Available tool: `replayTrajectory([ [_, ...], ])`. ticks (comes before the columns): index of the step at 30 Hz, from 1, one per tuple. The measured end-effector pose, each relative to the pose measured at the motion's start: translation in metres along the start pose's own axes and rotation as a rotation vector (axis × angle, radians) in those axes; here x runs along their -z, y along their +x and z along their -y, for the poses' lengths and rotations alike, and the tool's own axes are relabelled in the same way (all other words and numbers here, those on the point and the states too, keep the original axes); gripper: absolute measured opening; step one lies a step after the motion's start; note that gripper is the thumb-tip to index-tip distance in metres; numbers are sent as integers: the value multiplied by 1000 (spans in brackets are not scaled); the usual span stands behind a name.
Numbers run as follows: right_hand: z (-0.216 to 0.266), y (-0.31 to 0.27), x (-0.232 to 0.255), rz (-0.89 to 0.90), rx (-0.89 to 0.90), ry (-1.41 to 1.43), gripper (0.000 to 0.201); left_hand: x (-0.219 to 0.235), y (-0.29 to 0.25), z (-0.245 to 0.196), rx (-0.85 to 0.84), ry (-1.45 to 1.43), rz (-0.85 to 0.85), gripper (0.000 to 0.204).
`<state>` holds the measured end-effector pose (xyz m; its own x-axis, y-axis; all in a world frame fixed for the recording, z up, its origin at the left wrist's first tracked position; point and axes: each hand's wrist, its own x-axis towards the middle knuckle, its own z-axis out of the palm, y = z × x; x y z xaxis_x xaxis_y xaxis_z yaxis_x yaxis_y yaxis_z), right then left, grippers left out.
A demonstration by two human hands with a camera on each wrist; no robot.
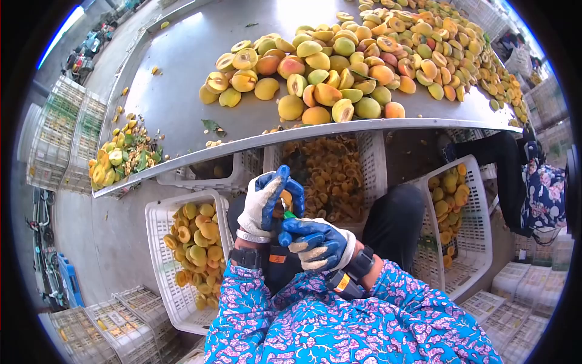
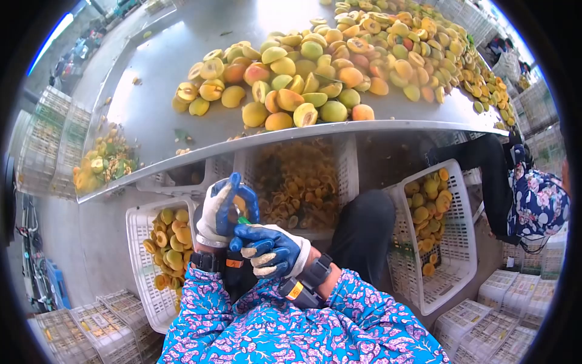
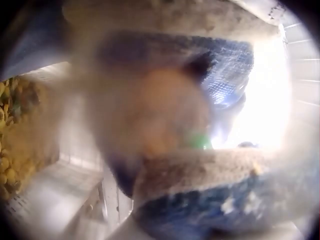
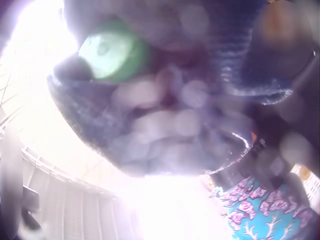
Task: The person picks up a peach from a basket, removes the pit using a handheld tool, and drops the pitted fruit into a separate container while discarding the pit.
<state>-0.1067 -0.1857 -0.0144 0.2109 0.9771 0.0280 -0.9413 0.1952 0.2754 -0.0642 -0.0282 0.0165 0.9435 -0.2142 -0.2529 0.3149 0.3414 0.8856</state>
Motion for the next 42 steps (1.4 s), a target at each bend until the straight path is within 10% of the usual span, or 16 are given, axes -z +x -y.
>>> replayTrajectory([
  [9, -9, -9, -1, 291, 69, -7, 40, 5, 10, 9, -41, -119, -199, 44],
  [18, 5, -21, -56, -907, 360, -1133, 23, 15, 23, 18, -4, -415, -141, 57],
  [21, 9, -8, -34, -885, 676, -2098, 23, 15, 23, 16, 103, -462, -129, 58],
  [25, 12, 4, -41, -1186, 393, -2400, 23, 15, 24, 19, 86, -390, -149, 59],
  [42, 30, -19, -40, -1308, 219, -2499, 20, 0, 34, 25, -188, -133, -423, 55],
])
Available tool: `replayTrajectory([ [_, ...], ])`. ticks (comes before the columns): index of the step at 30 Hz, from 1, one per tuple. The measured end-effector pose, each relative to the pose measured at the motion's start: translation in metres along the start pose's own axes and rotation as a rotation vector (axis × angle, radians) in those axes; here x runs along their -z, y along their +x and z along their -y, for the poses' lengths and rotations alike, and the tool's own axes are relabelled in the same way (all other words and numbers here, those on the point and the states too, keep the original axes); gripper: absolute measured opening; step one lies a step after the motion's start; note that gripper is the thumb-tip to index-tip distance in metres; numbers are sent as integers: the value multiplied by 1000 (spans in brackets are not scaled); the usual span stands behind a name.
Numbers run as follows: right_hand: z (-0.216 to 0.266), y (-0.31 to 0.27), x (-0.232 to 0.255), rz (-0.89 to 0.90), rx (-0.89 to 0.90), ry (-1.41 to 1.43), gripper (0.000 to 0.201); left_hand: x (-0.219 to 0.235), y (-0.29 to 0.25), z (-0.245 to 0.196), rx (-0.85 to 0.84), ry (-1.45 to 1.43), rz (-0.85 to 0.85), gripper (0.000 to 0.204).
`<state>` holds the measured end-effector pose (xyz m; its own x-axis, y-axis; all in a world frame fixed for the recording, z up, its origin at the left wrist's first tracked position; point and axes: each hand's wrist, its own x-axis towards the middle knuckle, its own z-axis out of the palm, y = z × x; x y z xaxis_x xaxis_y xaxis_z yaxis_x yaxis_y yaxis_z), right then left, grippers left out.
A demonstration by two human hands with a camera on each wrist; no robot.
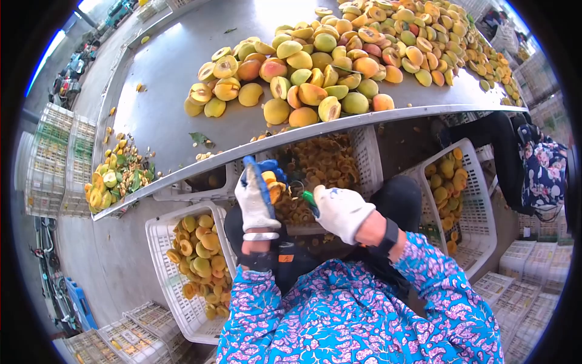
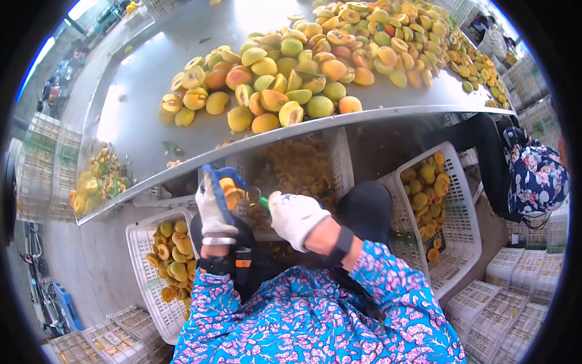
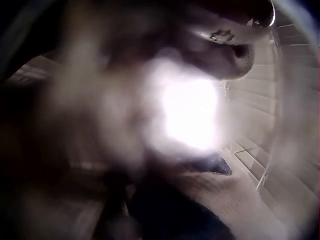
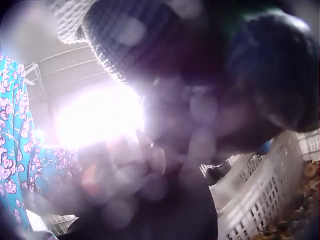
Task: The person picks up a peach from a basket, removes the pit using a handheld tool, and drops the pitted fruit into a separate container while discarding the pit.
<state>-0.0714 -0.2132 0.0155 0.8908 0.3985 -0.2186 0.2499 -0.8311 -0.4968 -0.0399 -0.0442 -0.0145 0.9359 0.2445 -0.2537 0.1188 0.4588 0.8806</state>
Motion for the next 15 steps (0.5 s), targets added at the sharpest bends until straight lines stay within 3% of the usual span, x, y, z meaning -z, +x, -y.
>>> replayTrajectory([
  [4, 6, -4, 18, -162, -78, 454, 31, 6, -1, -9, 241, -166, 86, 59],
  [7, 10, 10, 6, -328, 144, 444, 30, 4, -2, -10, 362, -308, 145, 59],
  [9, 14, 21, -4, -368, 286, 255, 33, 16, 5, 2, 385, -343, 180, 59],
  [11, 19, 28, -12, -291, 329, 170, 33, 10, -3, -5, 401, -219, 203, 59],
  [12, 20, 31, -18, -280, 325, 170, 30, 9, -1, -6, 436, -231, 132, 57],
  [15, 22, 36, -28, -237, 255, 194, 29, 12, 2, 1, 374, -233, 112, 58],
])
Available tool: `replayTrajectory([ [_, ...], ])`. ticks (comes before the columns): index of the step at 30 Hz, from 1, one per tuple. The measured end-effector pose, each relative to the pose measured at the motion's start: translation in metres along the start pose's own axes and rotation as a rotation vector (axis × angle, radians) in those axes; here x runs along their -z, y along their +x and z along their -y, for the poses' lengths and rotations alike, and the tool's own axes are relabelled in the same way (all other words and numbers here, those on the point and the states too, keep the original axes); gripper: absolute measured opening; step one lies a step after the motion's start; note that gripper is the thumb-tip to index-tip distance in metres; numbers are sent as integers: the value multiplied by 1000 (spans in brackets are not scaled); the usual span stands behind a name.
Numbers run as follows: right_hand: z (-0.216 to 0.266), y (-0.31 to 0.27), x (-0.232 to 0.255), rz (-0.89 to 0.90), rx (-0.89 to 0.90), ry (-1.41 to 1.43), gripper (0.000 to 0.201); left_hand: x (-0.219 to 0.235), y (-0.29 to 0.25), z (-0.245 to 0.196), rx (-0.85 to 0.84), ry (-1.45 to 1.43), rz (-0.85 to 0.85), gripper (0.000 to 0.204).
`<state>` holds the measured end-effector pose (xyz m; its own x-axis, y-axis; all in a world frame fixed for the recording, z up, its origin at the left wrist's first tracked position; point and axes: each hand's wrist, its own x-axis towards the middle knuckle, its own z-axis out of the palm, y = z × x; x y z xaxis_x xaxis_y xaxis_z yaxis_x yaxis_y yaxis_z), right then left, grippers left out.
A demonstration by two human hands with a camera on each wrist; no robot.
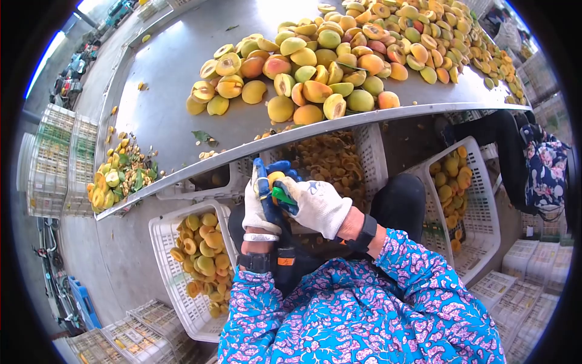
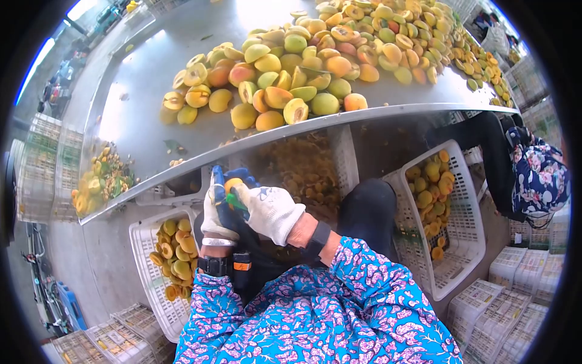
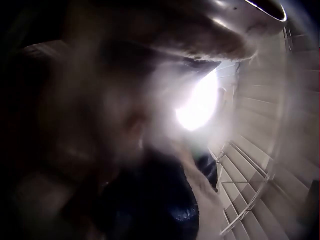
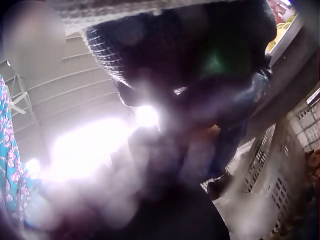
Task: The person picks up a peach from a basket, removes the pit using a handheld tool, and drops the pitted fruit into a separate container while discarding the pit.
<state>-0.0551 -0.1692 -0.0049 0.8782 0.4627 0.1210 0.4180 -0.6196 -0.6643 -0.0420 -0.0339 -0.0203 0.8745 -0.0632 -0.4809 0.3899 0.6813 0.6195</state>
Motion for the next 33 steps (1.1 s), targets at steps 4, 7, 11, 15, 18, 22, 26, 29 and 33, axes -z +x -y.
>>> replayTrajectory([
  [4, -1, 6, 13, 180, -146, 97, 32, -1, -1, 0, -99, 219, -56, 57],
  [7, -11, 7, 20, 230, -139, 349, 36, -4, -5, 3, -149, 348, -63, 58],
  [11, 4, 6, 24, 173, -156, 368, 40, -3, -2, -1, -145, 287, -32, 58],
  [15, -6, 5, 11, 146, -102, 327, 39, -9, -5, 0, -109, 332, -33, 57],
  [18, -11, 9, 13, 252, -185, 419, 39, -6, -3, 6, -128, 406, -65, 57],
  [22, -8, 5, 21, 236, -158, 399, 32, -6, -5, 2, -141, 428, -57, 56],
  [26, -31, -6, 43, 12, -399, 818, 30, -5, -5, -1, -73, 146, -26, 59],
  [29, -38, -13, 69, 90, -612, 592, 31, -2, -5, -6, 13, -33, 115, 58],
  [33, -59, -29, 41, 143, -490, -83, 36, -9, -16, -17, 21, -160, 117, 53],
])
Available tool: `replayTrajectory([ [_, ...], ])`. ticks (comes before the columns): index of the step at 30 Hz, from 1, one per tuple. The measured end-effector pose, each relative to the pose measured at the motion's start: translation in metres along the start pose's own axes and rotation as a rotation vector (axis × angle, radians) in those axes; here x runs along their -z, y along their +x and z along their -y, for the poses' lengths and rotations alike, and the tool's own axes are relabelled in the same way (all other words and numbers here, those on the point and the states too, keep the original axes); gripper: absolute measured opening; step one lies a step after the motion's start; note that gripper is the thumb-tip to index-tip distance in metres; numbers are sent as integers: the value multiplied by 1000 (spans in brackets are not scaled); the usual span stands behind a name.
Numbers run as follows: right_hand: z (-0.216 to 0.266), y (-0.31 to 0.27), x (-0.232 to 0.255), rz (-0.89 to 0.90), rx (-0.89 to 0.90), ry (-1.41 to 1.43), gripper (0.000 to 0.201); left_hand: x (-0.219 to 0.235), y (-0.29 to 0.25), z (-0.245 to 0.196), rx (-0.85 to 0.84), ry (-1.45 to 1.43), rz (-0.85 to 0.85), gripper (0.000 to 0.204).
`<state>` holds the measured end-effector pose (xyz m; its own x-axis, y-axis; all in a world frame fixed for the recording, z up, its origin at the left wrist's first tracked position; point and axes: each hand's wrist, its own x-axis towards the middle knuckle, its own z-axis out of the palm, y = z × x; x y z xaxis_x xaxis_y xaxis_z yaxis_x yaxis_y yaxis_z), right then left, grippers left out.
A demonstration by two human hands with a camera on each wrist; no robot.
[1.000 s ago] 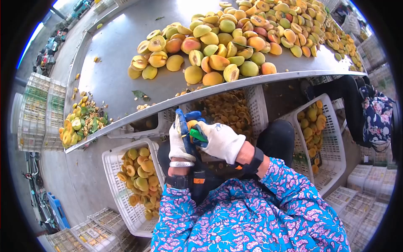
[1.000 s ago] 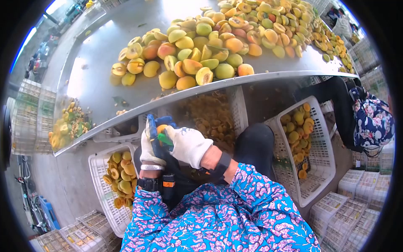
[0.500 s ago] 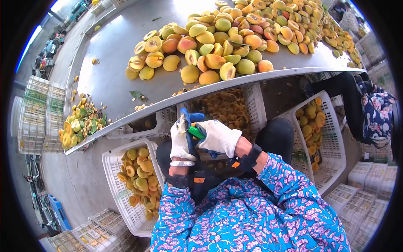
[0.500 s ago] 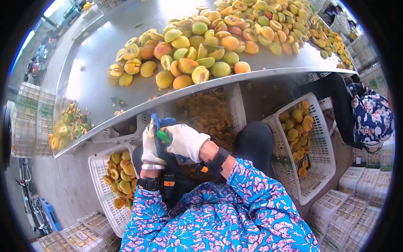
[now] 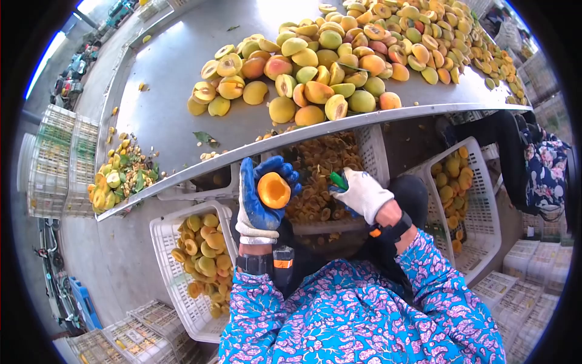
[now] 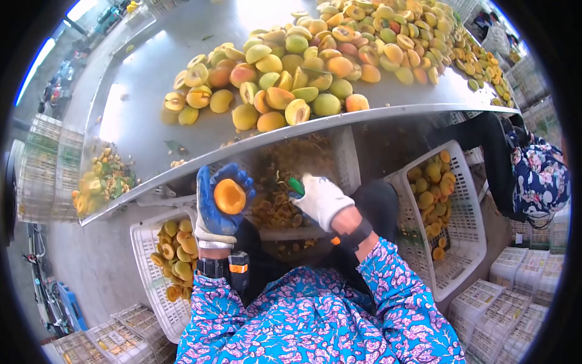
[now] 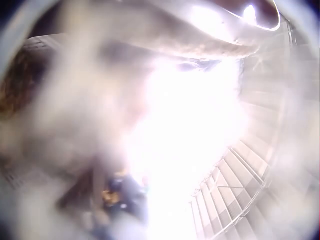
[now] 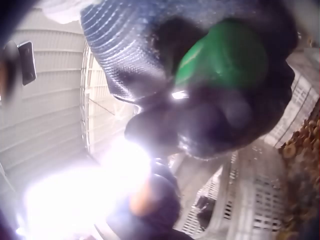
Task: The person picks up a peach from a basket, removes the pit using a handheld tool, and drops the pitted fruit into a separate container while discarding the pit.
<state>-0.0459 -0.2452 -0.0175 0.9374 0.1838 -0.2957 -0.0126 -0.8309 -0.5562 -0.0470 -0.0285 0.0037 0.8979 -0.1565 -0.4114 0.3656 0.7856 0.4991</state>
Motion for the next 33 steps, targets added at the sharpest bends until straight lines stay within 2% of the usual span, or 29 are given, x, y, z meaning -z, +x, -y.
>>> replayTrajectory([
  [2, 11, -1, 1, 30, -17, 168, 35, -2, -8, -8, -25, -29, -25, 47],
  [3, 15, -1, -2, 87, -50, 199, 36, 10, -10, -11, -152, 0, -24, 41],
  [4, 20, -3, -4, 119, -29, 181, 36, 22, -15, -24, -181, -33, 39, 33],
  [5, 21, -7, -6, 154, -8, 161, 36, 34, -25, -39, -278, 0, -24, 31],
  [6, 17, -11, -14, 180, 17, 151, 35, 50, -38, -55, -353, -36, 38, 31],
  [7, 11, -13, -28, 209, 46, 143, 34, 75, -53, -70, -537, 179, -70, 32],
  [9, 2, -20, -49, 353, 36, 110, 32, 105, -87, -99, -558, 329, -281, 33],
  [10, 1, -25, -56, 384, 31, 74, 31, 116, -99, -115, -560, 578, -391, 31],
  [11, -2, -30, -63, 412, 22, 38, 30, 150, -103, -127, -558, 846, -630, 29],
  [13, -7, -35, -71, 486, 39, 3, 29, 97, -95, -117, -598, 1260, -918, 29],
  [16, -13, -34, -72, 460, 10, 100, 29, 17, -45, -97, -678, 1239, -651, 30],
  [18, -16, -27, -61, 460, -9, 219, 28, -21, 4, -78, -749, 1346, -327, 32],
  [19, -22, -28, -58, 385, 10, 295, 30, -41, 28, -68, -753, 1539, -306, 35],
  [20, -34, -26, -68, 295, 54, 250, 34, -55, 55, -59, -733, 1584, -227, 38],
  [21, -37, -25, -67, 265, 52, 235, 37, -63, 83, -52, -730, 1759, -204, 41],
  [22, -37, -24, -62, 268, 30, 224, 37, -74, 105, -44, -599, 1911, -223, 50],
  [23, -37, -23, -60, 316, -8, 238, 37, -82, 118, -37, -575, 2151, -215, 60],
  [25, -34, -24, -56, 313, -6, 252, 37, -90, 138, -32, -382, 2384, -196, 64],
  [26, -34, -22, -53, 321, -24, 269, 37, -89, 142, -33, -367, 2427, -178, 65],
  [28, -26, -23, -40, 362, -64, 308, 37, -87, 143, -38, -433, 2381, -152, 66],
  [29, -27, -22, -41, 313, -66, 315, 37, -81, 139, -40, -448, 2353, -147, 66],
  [30, -29, -20, -45, 272, -69, 320, 37, -72, 138, -44, -556, 2260, -172, 68],
  [31, -30, -21, -50, 241, -77, 327, 37, -61, 133, -54, -576, 2053, -173, 58],
  [33, -31, -20, -50, 118, -143, 454, 36, -38, 121, -71, -409, 1206, -1, 48],
])
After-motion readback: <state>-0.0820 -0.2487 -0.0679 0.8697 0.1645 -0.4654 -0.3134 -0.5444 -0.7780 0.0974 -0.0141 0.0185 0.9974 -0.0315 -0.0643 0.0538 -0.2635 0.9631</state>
